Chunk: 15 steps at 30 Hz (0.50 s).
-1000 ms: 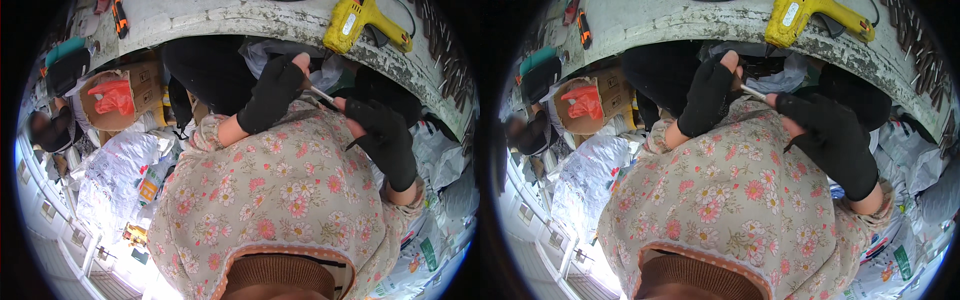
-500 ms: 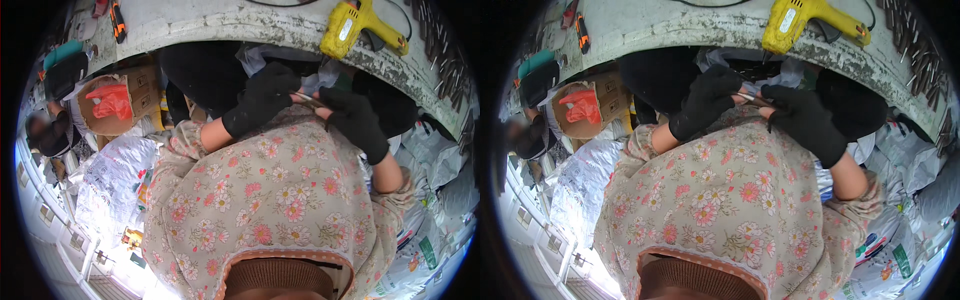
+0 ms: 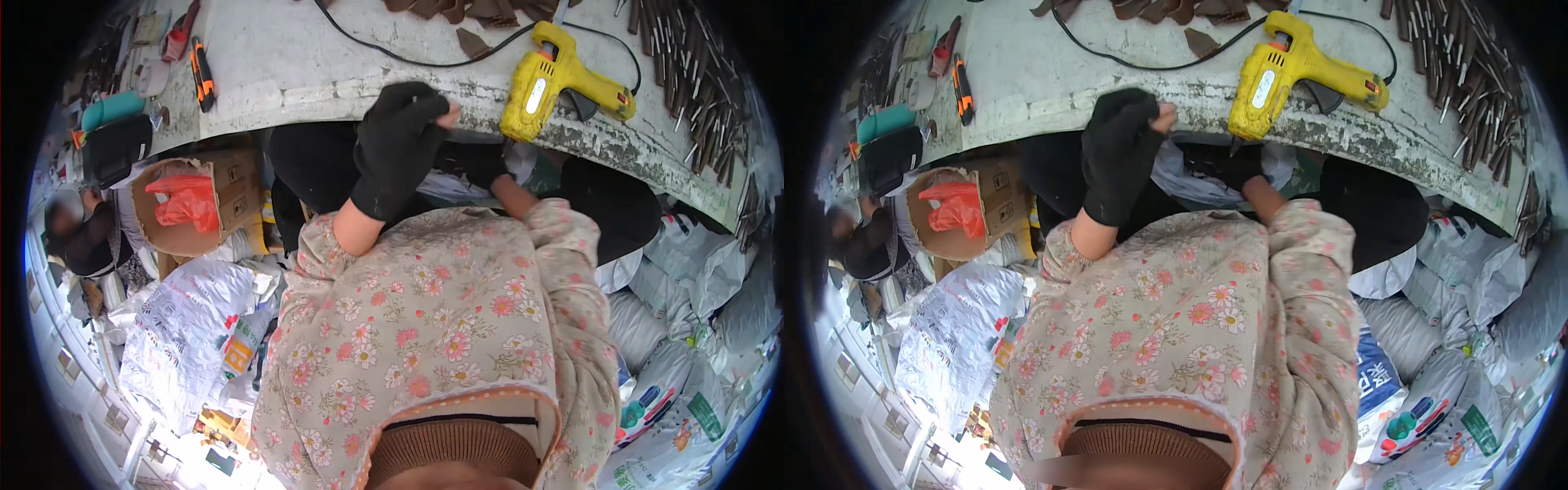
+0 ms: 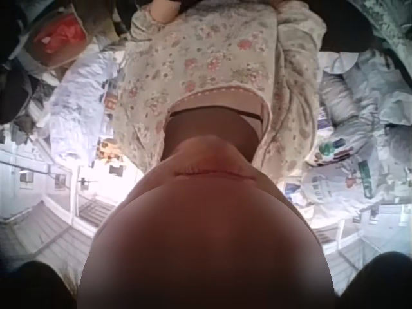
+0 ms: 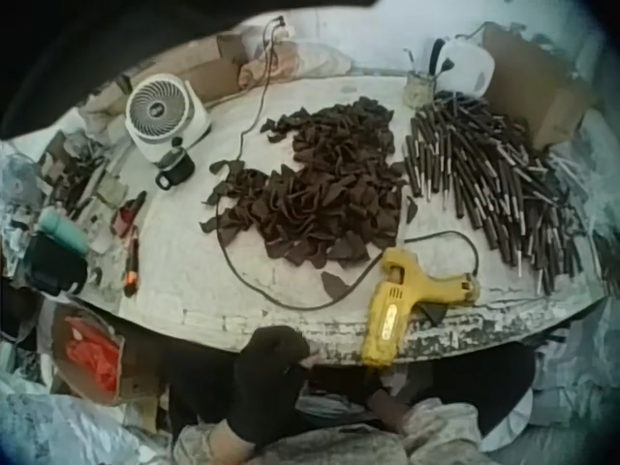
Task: Assembling small plastic components by applying glue from a hot glue gun.
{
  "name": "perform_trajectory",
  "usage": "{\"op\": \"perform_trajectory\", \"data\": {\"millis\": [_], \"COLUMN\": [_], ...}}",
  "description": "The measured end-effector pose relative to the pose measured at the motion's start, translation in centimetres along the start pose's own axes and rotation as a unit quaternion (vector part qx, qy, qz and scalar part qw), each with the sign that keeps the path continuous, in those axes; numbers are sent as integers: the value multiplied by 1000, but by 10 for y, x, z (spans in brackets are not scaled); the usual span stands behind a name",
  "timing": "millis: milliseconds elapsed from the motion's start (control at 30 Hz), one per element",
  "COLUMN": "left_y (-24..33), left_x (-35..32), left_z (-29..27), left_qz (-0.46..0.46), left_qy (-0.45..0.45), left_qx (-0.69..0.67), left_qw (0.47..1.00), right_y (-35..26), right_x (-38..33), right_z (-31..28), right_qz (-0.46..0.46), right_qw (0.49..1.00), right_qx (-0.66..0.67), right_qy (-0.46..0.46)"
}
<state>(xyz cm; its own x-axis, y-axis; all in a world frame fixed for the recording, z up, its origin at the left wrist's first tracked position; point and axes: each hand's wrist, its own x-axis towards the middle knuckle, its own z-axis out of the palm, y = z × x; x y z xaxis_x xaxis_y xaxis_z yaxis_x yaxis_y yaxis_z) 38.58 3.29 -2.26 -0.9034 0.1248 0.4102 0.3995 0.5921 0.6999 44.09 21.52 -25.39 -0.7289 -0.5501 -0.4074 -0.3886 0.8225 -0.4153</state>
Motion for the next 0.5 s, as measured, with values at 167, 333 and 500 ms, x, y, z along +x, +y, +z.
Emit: {"op": "perform_trajectory", "data": {"millis": [167, 333, 500], "left_y": [-8, -16, 3], "left_x": [60, 73, 34], "left_z": [38, 46, 19], "left_qz": [25, 12, -162], "left_qy": [-60, -82, -109], "left_qx": [110, 114, -140], "left_qw": [992, 990, 971], "right_y": [-3, -11, 43], "right_x": [-4, -108, -139], "right_z": [-18, -167, -308], "right_qz": [-62, -89, 149], "right_qw": [996, 976, 913], "right_qx": [41, 195, 285], "right_qy": [44, -44, 250]}}
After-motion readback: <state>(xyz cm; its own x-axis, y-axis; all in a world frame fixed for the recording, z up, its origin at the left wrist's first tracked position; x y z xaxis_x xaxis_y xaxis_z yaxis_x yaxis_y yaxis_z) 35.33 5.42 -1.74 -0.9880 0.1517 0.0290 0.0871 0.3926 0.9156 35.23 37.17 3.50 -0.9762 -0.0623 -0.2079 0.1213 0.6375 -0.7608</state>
